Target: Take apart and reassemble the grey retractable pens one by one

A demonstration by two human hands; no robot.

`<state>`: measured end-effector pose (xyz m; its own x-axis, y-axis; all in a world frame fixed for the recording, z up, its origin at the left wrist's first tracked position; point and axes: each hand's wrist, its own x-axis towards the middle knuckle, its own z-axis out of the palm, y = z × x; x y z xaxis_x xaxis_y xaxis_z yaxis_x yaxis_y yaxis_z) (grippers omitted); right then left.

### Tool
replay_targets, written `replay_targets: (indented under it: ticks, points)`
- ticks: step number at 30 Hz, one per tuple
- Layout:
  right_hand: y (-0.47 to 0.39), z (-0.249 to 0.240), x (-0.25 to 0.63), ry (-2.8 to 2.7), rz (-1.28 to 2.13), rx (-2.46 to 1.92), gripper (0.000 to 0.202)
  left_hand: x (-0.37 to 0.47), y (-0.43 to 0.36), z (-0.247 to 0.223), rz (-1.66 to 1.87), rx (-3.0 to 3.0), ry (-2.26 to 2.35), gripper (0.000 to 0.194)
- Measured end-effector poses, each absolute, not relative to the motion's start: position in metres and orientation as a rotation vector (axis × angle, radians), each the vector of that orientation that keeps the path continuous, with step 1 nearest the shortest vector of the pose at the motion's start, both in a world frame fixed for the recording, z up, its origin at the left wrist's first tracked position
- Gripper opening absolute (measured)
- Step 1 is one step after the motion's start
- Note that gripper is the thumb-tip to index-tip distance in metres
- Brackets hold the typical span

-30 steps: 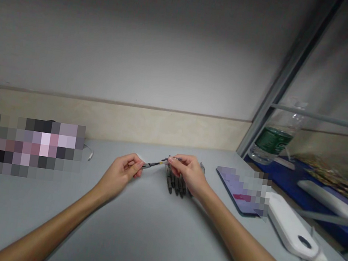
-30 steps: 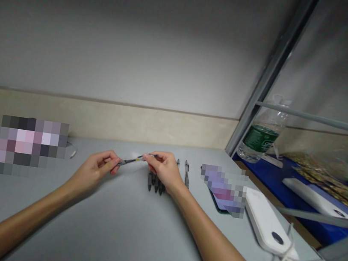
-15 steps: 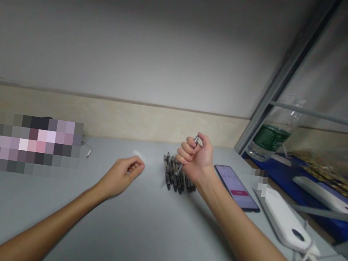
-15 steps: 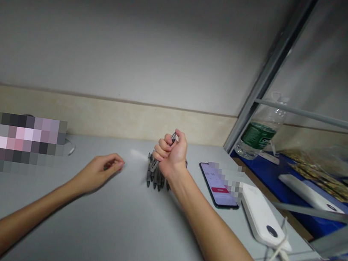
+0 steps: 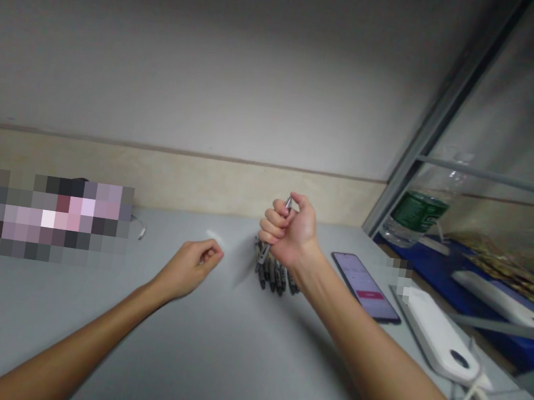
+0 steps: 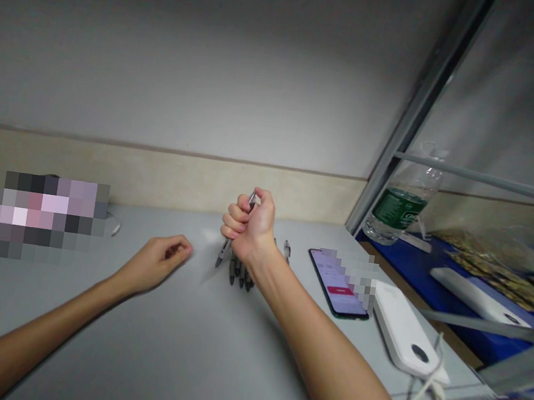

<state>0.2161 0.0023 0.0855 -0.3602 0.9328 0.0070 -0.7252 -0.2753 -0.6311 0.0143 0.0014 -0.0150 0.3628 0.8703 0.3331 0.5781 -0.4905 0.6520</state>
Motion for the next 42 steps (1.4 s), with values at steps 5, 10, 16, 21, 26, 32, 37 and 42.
replay_targets:
  ticks: [5, 10, 16, 21, 26, 32, 37, 42]
  points:
    - [0.003, 0.086, 0.212, -0.657, 1.856, -0.457, 0.043, 0.015, 0.002, -0.016, 0.907, 2.223, 1.246, 0.028]
    - [0.005, 0.087, 0.209, -0.666, 1.832, -0.450, 0.041, 0.015, 0.000, -0.015, 0.893, 2.227, 1.248, 0.028]
    - [0.010, 0.086, 0.209, -0.669, 1.851, -0.459, 0.042, 0.016, 0.000, -0.014, 0.890, 2.209, 1.264, 0.026]
    - [0.012, 0.088, 0.210, -0.670, 1.860, -0.461, 0.050, 0.015, 0.001, -0.016, 0.897, 2.209, 1.270, 0.026]
    - [0.017, 0.087, 0.210, -0.662, 1.866, -0.472, 0.042, 0.016, 0.001, -0.014, 0.898, 2.206, 1.277, 0.026]
    - [0.022, 0.080, 0.211, -0.643, 1.853, -0.503, 0.038, 0.016, 0.002, -0.015, 0.881, 2.206, 1.286, 0.026]
    - [0.026, 0.078, 0.213, -0.657, 1.825, -0.549, 0.040, 0.015, 0.004, -0.017, 0.891, 2.211, 1.281, 0.027]
    - [0.032, 0.055, 0.203, -0.740, 1.837, -0.829, 0.037, 0.013, 0.005, -0.017, 0.882, 2.203, 1.316, 0.027]
